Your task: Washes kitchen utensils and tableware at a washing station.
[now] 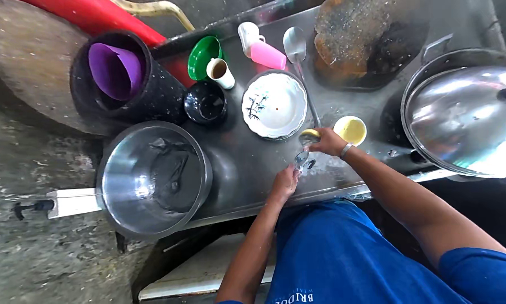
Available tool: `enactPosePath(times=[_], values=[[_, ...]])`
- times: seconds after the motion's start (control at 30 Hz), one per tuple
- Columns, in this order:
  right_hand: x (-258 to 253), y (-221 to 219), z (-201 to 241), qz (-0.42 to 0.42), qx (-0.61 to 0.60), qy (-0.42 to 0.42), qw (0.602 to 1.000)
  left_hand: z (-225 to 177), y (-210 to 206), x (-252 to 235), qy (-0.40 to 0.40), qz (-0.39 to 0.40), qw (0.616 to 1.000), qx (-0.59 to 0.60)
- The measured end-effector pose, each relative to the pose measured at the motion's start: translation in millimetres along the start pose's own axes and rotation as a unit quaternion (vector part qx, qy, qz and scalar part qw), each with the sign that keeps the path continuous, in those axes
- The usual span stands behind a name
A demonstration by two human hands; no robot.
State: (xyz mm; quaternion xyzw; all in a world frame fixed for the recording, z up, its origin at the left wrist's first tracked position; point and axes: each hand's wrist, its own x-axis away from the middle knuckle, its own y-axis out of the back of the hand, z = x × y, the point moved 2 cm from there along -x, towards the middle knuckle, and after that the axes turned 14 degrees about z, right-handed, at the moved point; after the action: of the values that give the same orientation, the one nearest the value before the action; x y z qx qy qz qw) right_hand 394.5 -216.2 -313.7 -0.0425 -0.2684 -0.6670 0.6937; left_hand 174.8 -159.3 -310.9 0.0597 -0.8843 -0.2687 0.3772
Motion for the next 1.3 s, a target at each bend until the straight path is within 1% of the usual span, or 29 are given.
enactPosePath(times=[0.07,0.1,0.13,0.17,0.2,0.27,0.3,0.33,0.37,0.4,0.43,0.47,0.5,0.53,0.6,0.63,0.73,0.8,0.83,0.87,0.9,0.93,0.97,1.03,1.07,1.1,1.17,1.23,1.3], values=[[-4,-16,19,0.105,0.079,0.033,0.991,-5,1,0,-0.014,0.025,0.999,-0.027],[-8,-24,24,0.139,0.123,0.043,0.982,-5,0,0,-0.024,0.033,0.999,-0.036],[-11,-25,27,0.149,0.157,0.040,0.976,-5,-1,-1,-0.029,0.040,0.998,-0.032],[-13,-20,28,0.131,0.175,0.028,0.975,-4,-2,-1,-0.026,0.044,0.999,-0.004],[-12,-12,31,0.087,0.183,0.005,0.979,-1,-4,-1,-0.013,0.041,0.998,0.045],[-4,0,38,-0.040,0.197,-0.008,0.980,8,-6,-5,0.012,0.024,0.982,0.187],[1,-3,44,-0.092,0.207,0.008,0.974,10,-6,-6,0.018,0.011,0.960,0.280],[5,-12,50,-0.120,0.222,0.034,0.967,10,-5,-7,0.014,-0.003,0.921,0.389],[7,-27,55,-0.119,0.240,0.057,0.962,7,-3,-7,0.004,-0.022,0.869,0.495],[7,-44,59,-0.097,0.263,0.072,0.957,2,-1,-8,-0.003,-0.047,0.814,0.579],[8,-61,61,-0.067,0.287,0.076,0.952,-2,2,-10,-0.001,-0.071,0.769,0.635],[10,-75,62,-0.041,0.297,0.073,0.951,-4,7,-11,0.006,-0.088,0.734,0.674],[13,-86,63,-0.023,0.301,0.066,0.951,-3,12,-12,0.001,-0.089,0.711,0.698],[17,-93,64,-0.006,0.296,0.065,0.953,1,17,-13,-0.013,-0.073,0.700,0.710],[21,-96,66,0.009,0.301,0.066,0.951,3,21,-10,-0.042,-0.033,0.704,0.708],[21,-92,67,0.006,0.302,0.063,0.951,-4,22,-9,-0.033,-0.030,0.706,0.706],[21,-85,67,-0.042,0.303,0.050,0.951,-23,40,-15,-0.005,-0.090,0.689,0.719],[35,-87,62,0.010,0.310,0.017,0.951,-11,52,-21,-0.032,-0.135,0.702,0.698],[41,-83,57,0.038,0.293,-0.014,0.955,-5,57,-19,-0.045,-0.141,0.710,0.689],[43,-73,50,0.038,0.248,-0.038,0.967,-3,62,-17,-0.057,-0.136,0.713,0.685],[42,-61,44,0.013,0.180,-0.048,0.982,-6,63,-13,-0.068,-0.124,0.719,0.680],[36,-50,44,-0.026,0.092,-0.044,0.994,-12,61,-10,-0.079,-0.108,0.730,0.671],[26,-44,48,-0.062,-0.007,-0.026,0.998,-20,57,-12,-0.085,-0.113,0.731,0.667],[1,-52,62,-0.080,-0.191,0.021,0.978,-35,51,-20,-0.123,-0.155,0.722,0.663],[-7,-62,69,-0.076,-0.239,0.046,0.967,-38,55,-24,-0.142,-0.195,0.720,0.650],[-10,-70,73,-0.065,-0.256,0.067,0.962,-36,63,-26,-0.154,-0.235,0.730,0.623],[-6,-80,76,-0.041,-0.247,0.081,0.965,-31,77,-19,-0.152,-0.282,0.747,0.583],[-7,-79,78,-0.032,-0.282,0.062,0.957,-30,70,-12,-0.146,-0.271,0.762,0.569],[-17,-82,81,-0.024,-0.356,0.034,0.934,-28,59,-9,-0.138,-0.263,0.755,0.584]])
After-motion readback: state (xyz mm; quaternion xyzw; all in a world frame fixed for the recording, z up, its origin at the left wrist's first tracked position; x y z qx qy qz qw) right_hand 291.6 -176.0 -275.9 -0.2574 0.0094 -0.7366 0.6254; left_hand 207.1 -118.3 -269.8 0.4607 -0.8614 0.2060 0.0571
